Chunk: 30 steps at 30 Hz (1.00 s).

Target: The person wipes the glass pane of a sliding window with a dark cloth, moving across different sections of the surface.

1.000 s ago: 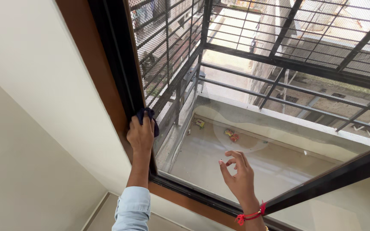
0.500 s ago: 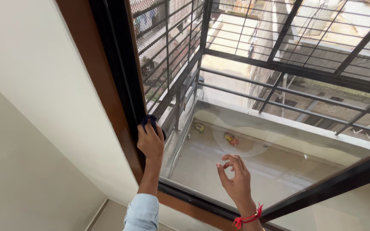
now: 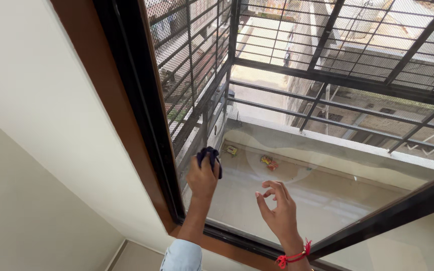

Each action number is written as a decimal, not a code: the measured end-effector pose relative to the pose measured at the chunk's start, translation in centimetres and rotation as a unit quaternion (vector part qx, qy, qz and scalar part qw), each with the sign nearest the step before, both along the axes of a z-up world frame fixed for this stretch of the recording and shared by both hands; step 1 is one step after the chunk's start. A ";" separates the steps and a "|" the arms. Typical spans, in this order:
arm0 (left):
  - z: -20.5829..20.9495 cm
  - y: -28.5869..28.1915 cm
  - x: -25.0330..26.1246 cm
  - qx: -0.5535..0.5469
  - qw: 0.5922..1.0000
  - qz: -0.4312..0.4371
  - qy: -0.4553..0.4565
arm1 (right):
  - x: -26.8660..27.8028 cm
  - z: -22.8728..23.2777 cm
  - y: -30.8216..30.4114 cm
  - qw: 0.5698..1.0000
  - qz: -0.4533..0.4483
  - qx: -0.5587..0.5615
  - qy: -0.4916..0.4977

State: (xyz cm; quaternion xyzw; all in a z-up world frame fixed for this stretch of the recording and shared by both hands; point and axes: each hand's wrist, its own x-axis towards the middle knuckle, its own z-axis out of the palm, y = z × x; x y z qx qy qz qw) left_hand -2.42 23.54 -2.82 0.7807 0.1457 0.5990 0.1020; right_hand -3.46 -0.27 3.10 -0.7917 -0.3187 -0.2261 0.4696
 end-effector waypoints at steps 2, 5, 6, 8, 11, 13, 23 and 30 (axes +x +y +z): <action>0.6 1.1 -0.4 0.006 1.000 0.020 0.004 | 0.0 0.0 -0.5 1.000 -0.008 0.004 0.001; 1.2 2.3 -1.1 0.009 0.999 0.041 0.008 | 0.1 0.0 -1.5 1.000 -0.016 0.004 -0.002; 1.3 2.5 -1.2 0.006 0.999 0.036 0.008 | 0.2 -0.1 -1.8 1.000 -0.020 0.003 -0.005; 1.1 2.6 -1.1 0.000 0.999 0.032 0.004 | 0.2 -0.2 -2.4 1.000 -0.027 0.000 -0.010; 0.4 1.1 -0.2 0.001 1.000 0.023 -0.011 | 0.2 -0.4 -3.1 1.000 -0.024 0.002 -0.018; 0.2 -1.1 0.8 0.018 1.000 0.002 -0.025 | 0.1 -0.4 -3.3 1.000 -0.027 0.004 -0.014; 1.1 -7.8 1.7 0.097 0.991 -0.090 0.008 | 0.0 -0.6 -3.5 0.999 -0.034 0.016 -0.008; 1.0 -4.9 0.7 0.039 0.998 -0.050 0.012 | -0.1 -1.1 -5.1 0.999 -0.044 0.017 -0.004</action>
